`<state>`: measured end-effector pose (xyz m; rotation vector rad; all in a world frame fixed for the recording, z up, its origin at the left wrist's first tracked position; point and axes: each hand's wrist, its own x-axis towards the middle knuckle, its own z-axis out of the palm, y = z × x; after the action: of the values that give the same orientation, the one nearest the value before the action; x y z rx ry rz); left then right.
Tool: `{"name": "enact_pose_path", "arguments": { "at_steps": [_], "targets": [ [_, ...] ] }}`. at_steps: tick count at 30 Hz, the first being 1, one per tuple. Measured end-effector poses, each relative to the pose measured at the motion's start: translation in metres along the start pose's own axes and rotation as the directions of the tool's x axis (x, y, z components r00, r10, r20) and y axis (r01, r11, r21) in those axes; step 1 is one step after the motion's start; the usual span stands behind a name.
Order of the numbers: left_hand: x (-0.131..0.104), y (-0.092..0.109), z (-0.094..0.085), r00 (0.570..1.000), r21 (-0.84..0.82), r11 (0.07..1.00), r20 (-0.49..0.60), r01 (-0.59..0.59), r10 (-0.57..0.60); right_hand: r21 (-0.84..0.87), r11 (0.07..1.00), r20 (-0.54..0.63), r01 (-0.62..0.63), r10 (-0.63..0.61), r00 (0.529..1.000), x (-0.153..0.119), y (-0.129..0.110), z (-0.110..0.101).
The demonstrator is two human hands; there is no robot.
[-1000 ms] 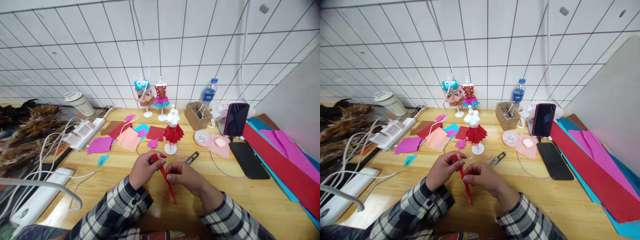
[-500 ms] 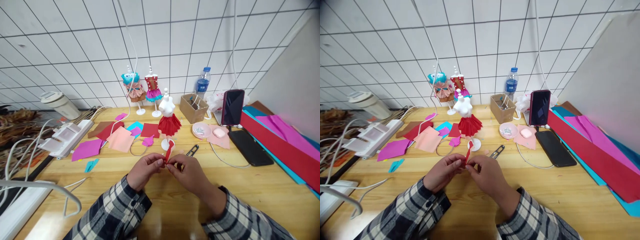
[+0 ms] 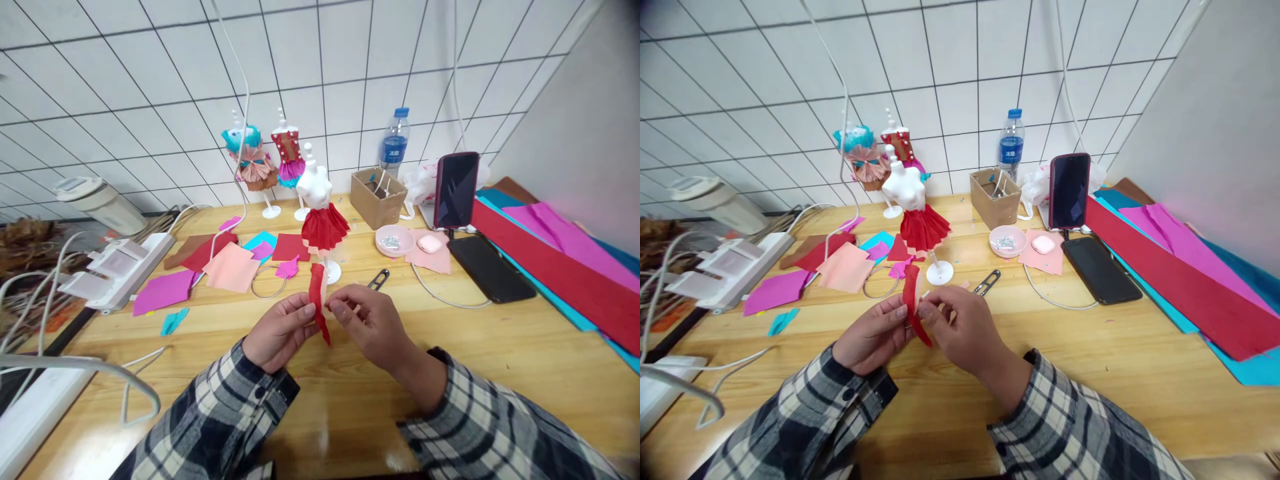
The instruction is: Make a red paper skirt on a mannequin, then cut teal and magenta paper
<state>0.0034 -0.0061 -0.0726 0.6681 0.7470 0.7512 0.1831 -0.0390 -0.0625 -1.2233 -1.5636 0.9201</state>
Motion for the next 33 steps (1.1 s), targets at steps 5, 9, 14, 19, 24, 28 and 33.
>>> {"name": "enact_pose_path", "arguments": {
  "at_steps": [5,9,14,19,24,28,33],
  "targets": [
    [-0.001,0.001,0.003,1.0,0.035,0.999,-0.008,-0.007,0.007,0.33,0.898,0.13,-0.292,0.263,0.956,0.005,0.003,0.005],
    [0.0,0.001,0.004,1.0,0.044,0.999,-0.012,-0.019,0.019,0.392,0.821,0.235,-0.415,0.347,0.908,0.007,0.007,0.006],
    [0.001,0.0,0.004,0.999,0.108,0.993,-0.022,-0.043,0.046,0.388,0.852,0.224,-0.351,0.282,0.933,0.007,0.005,0.006],
    [0.0,0.002,0.009,0.967,0.397,0.894,-0.055,-0.206,0.247,0.242,0.942,0.084,-0.234,0.22,0.972,0.007,0.002,0.005],
    [-0.003,0.001,0.013,0.943,0.492,0.827,-0.036,-0.272,0.331,0.327,0.918,0.088,-0.225,0.207,0.974,0.005,0.002,0.006],
    [-0.003,-0.001,0.014,0.924,0.481,0.816,-0.034,-0.319,0.382,0.51,0.805,0.221,-0.303,0.217,0.951,0.006,0.005,0.006],
    [-0.003,-0.001,0.015,0.919,0.522,0.789,-0.027,-0.323,0.394,0.57,0.671,0.377,-0.474,0.299,0.877,0.007,0.008,0.006]
  ]
}}
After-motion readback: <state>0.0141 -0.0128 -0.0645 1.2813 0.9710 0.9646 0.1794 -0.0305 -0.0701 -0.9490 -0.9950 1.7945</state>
